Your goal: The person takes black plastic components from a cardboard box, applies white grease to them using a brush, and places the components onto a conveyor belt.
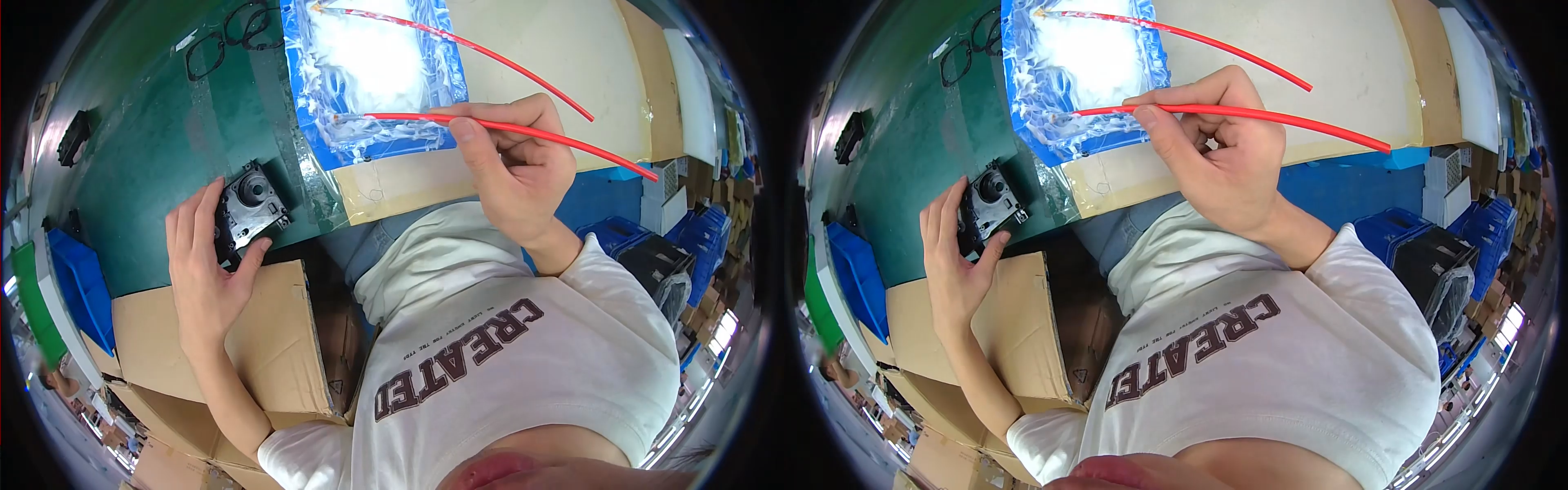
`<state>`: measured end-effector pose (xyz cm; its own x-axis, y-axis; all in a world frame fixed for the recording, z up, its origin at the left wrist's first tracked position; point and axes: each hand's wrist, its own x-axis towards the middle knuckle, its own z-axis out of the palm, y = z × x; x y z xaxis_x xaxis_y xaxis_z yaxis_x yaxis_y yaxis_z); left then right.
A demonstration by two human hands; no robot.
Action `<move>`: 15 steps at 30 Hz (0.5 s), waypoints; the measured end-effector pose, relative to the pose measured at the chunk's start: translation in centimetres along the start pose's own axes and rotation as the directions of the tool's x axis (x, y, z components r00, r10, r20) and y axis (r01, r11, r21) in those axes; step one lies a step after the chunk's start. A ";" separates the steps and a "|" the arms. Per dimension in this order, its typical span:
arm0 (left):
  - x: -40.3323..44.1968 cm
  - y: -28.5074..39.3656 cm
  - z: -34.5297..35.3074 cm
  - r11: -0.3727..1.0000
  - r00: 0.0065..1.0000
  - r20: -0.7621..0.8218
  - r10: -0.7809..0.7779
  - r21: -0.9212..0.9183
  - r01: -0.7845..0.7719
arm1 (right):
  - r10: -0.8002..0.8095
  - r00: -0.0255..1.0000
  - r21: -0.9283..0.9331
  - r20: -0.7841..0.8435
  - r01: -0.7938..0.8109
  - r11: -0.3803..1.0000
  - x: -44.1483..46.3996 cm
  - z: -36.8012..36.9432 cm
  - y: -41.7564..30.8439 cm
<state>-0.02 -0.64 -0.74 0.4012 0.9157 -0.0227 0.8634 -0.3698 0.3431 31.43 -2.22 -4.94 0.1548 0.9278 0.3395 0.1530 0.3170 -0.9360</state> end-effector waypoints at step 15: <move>0.0 -0.1 -0.1 1.000 1.000 0.012 -0.012 -0.014 0.012 | -0.005 0.992 0.161 -0.125 0.026 0.987 -0.3 -0.5 -0.8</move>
<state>-0.10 -0.55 -0.63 0.3949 0.9179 -0.0384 0.8637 -0.3567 0.3561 31.71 -2.82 -4.23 0.2744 0.8943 0.3535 -0.0018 0.3681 -0.9298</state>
